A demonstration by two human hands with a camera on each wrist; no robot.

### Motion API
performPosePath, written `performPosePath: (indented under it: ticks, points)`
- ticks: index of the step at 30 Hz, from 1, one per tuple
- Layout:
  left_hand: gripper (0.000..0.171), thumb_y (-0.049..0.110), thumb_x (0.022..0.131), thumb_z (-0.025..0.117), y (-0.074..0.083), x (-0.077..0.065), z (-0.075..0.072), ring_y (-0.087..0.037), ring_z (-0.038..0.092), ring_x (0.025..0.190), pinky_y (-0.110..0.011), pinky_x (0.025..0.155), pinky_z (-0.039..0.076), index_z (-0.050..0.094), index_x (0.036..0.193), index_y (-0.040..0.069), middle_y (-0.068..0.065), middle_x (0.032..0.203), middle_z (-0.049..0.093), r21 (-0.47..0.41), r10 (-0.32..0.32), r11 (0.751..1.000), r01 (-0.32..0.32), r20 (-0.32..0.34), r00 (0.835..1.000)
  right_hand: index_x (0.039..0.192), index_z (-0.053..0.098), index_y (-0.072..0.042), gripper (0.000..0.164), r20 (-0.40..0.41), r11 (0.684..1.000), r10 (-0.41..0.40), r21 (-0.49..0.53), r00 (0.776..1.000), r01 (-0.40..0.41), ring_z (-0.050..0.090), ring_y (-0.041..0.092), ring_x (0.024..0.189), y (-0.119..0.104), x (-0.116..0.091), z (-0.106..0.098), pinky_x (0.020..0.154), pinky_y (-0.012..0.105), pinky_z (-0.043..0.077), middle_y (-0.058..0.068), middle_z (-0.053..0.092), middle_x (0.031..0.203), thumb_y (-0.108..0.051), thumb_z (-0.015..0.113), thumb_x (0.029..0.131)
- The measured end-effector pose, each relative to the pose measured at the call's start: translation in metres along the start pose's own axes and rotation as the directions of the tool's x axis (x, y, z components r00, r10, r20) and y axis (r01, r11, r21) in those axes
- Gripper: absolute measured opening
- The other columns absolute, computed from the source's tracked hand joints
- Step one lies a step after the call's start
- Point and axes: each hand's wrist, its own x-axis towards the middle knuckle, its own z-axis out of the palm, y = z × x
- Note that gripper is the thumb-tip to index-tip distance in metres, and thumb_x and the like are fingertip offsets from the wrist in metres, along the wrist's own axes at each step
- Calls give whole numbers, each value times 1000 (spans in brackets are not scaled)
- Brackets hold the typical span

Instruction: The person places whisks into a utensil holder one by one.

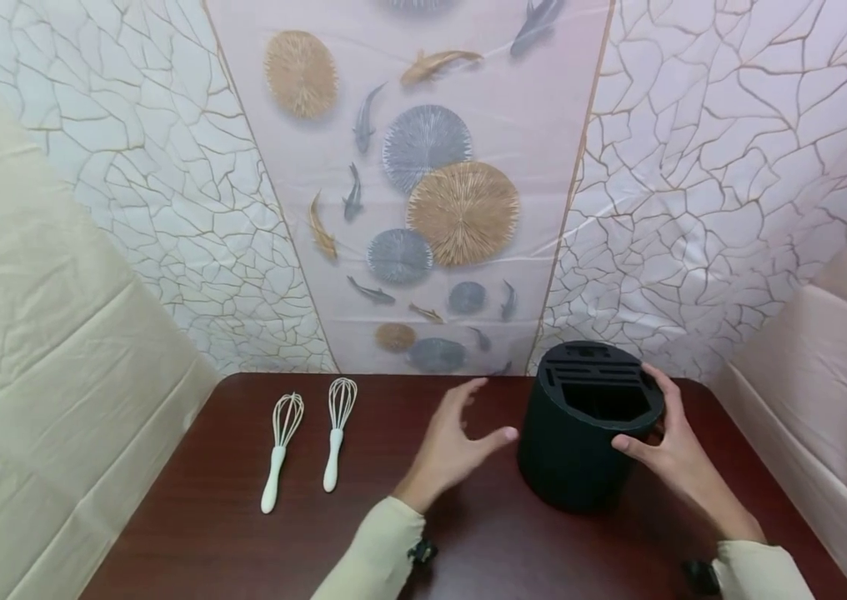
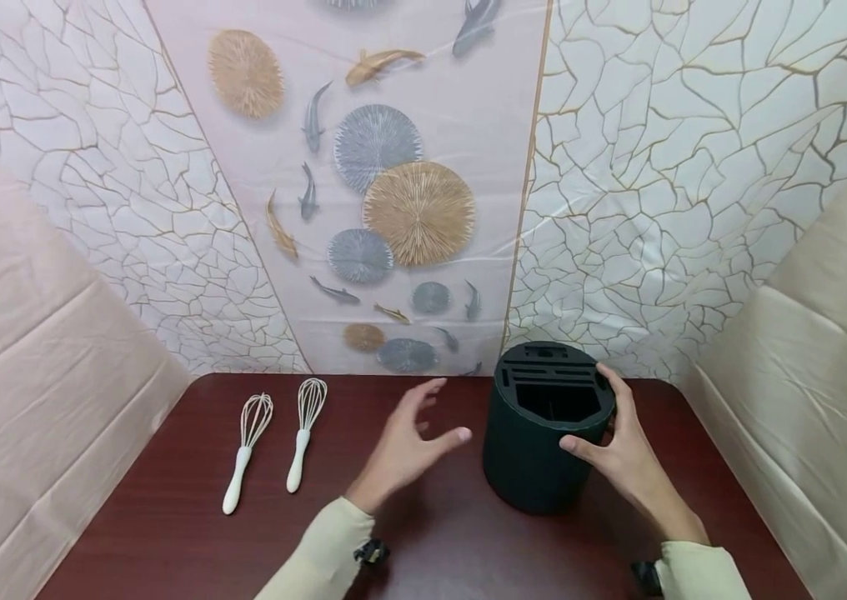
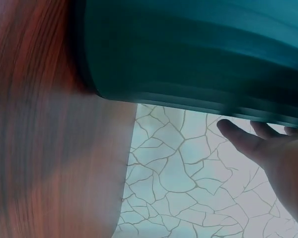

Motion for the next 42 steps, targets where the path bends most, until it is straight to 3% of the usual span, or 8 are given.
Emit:
performPosePath:
  ticks: [5, 9, 13, 17, 23, 30, 37, 42]
  points:
    - [103, 66, 82, 83, 20, 10, 33, -20, 38, 152, -60, 114, 43, 19, 161, 57, 13, 169, 29, 8, 34, 999, -35, 86, 996, 170, 0, -20, 112, -3, 999, 30, -29, 1000, -30, 44, -11, 116, -2, -2, -1, 82, 7, 50, 29, 27, 159, -2, 79, 94]
    - [115, 61, 82, 86, 31, 20, 47, -23, 31, 157, -64, 114, 42, 5, 163, 58, 14, 174, 12, 24, 123, 992, -127, 112, 986, 171, 7, -21, 116, -50, 993, -6, -117, 999, 0, 47, 19, 129, -7, 0, -3, 87, 2, 42, 23, 18, 168, -6, 87, 87]
    - [113, 58, 82, 87, 35, 25, 53, -25, 32, 156, -62, 113, 45, 11, 166, 51, 14, 176, 6, 87, 195, 975, -207, 128, 972, 169, 20, -22, 115, -63, 979, -59, -199, 996, 45, 36, 46, 137, -9, 2, -4, 90, -1, 35, 10, 6, 176, -9, 92, 81]
    - [111, 57, 83, 86, 36, 28, 55, -25, 32, 156, -56, 112, 48, 16, 168, 42, 15, 176, 4, 181, 250, 944, -277, 155, 956, 169, 22, -18, 115, -39, 978, -69, -202, 997, 60, 38, 47, 133, -9, 4, -1, 84, 0, 39, 15, 9, 175, -10, 94, 80]
    - [108, 58, 85, 84, 38, 30, 57, -22, 29, 157, -50, 115, 47, 21, 169, 34, 17, 175, 6, 259, 320, 898, -355, 166, 933, 171, 8, -18, 123, -52, 991, -7, -131, 999, 0, 50, 50, 122, -7, 2, 1, 79, 4, 46, 27, 18, 166, -5, 91, 82]
    - [103, 60, 85, 83, 40, 30, 57, -19, 34, 154, -46, 116, 46, 29, 167, 28, 13, 172, 22, 287, 344, 881, -376, 157, 926, 170, 13, -14, 118, -109, 991, 36, -128, 993, -50, 53, -3, 113, -11, 0, 6, 81, 5, 48, 27, 38, 157, -9, 92, 83]
    - [103, 55, 85, 86, 39, 30, 47, -21, 35, 155, -45, 117, 45, 32, 166, 21, 7, 173, 26, 309, 357, 869, -386, 147, 922, 170, 14, -12, 117, -121, 990, 32, -131, 992, -48, 58, 37, 122, -17, 5, 18, 82, 4, 47, 26, 39, 158, -14, 93, 83]
    - [103, 53, 85, 86, 35, 27, 34, -21, 35, 155, -44, 117, 45, 32, 167, 19, 6, 173, 26, 308, 358, 870, -385, 142, 923, 170, 13, -14, 117, -102, 995, 22, -94, 995, -32, 57, 44, 128, -20, 10, 29, 83, 3, 46, 25, 37, 161, -15, 93, 83]
